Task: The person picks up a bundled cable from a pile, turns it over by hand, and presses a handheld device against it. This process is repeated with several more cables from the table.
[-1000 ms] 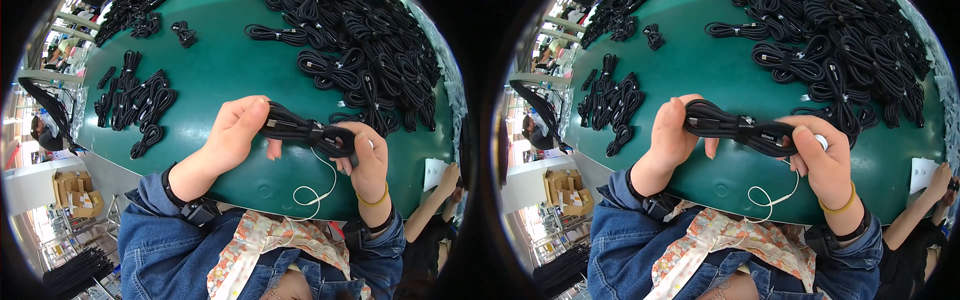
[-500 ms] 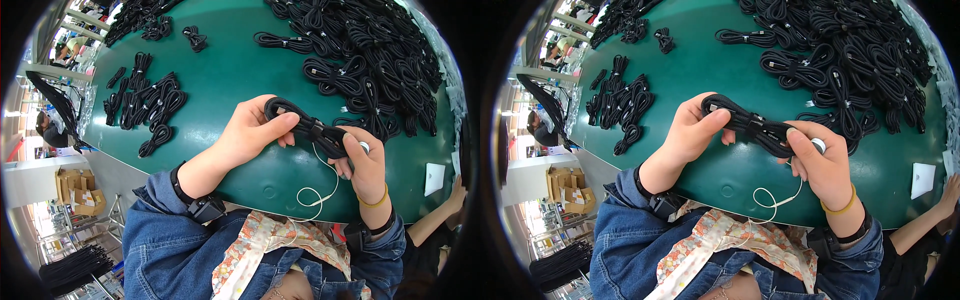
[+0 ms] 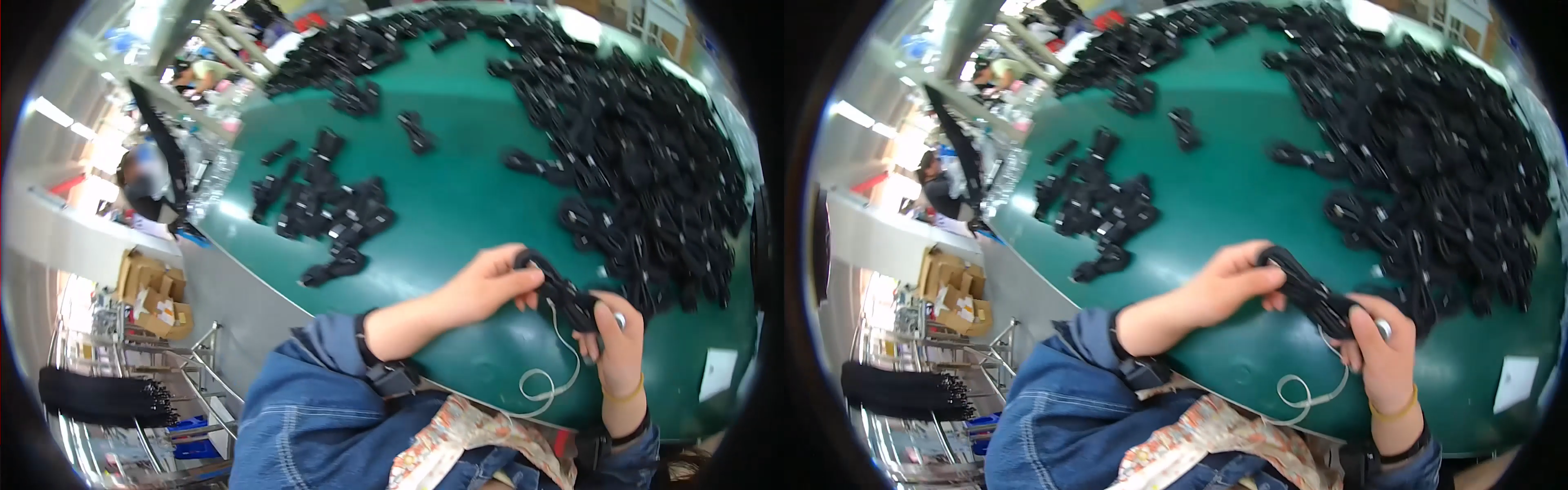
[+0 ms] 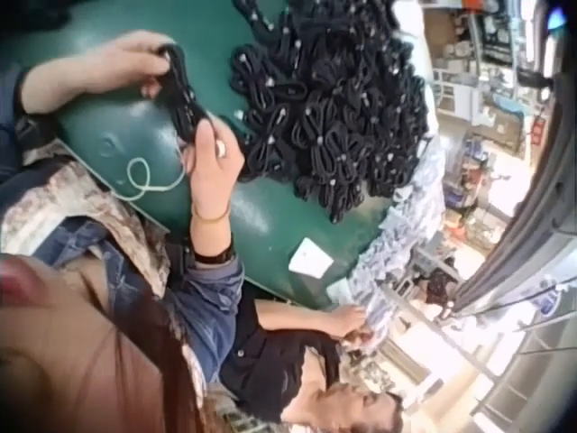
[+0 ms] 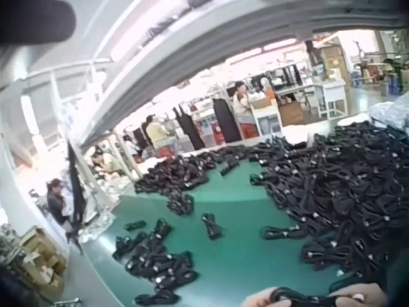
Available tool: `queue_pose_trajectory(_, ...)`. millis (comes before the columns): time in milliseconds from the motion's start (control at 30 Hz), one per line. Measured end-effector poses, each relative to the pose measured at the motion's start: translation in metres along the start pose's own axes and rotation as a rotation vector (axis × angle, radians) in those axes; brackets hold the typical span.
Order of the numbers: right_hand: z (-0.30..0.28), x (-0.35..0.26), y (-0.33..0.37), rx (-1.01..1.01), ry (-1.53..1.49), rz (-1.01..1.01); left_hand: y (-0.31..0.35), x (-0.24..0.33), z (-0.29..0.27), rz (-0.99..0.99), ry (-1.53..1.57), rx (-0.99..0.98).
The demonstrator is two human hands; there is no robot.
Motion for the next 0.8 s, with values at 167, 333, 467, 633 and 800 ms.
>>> queue_pose_trajectory(167,-0.015,-0.005,-0.008,0.007,-0.144,-0.038,-0.002,0.003,0.014,0.064,-0.031,-0.113)
queue_pose_trajectory(333,-0.051,-0.049,-0.017,0.201,-0.658,-0.233,-0.002,0.009,0.003,0.074,-0.100,-0.089)
queue_pose_trajectory(467,-0.061,-0.049,-0.006,0.349,-0.561,-0.297,0.001,0.020,-0.010,0.122,-0.392,0.034)
queue_pose_trajectory(633,-0.039,-0.038,0.002,0.218,-0.165,-0.332,0.040,0.076,-0.007,0.286,-1.076,0.137)
queue_pose_trajectory(800,-0.026,-0.047,0.014,0.221,0.216,-0.493,0.125,0.136,-0.080,0.364,-1.745,0.624)
Point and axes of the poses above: each hand's wrist, its own y-axis away from the middle knuckle, its own z-axis out of the palm, x = y × z, the point moved 10 cm from there along -y, towards the middle knuckle, and after that the axes turned 10 degrees about y, right-handed, at the moved point
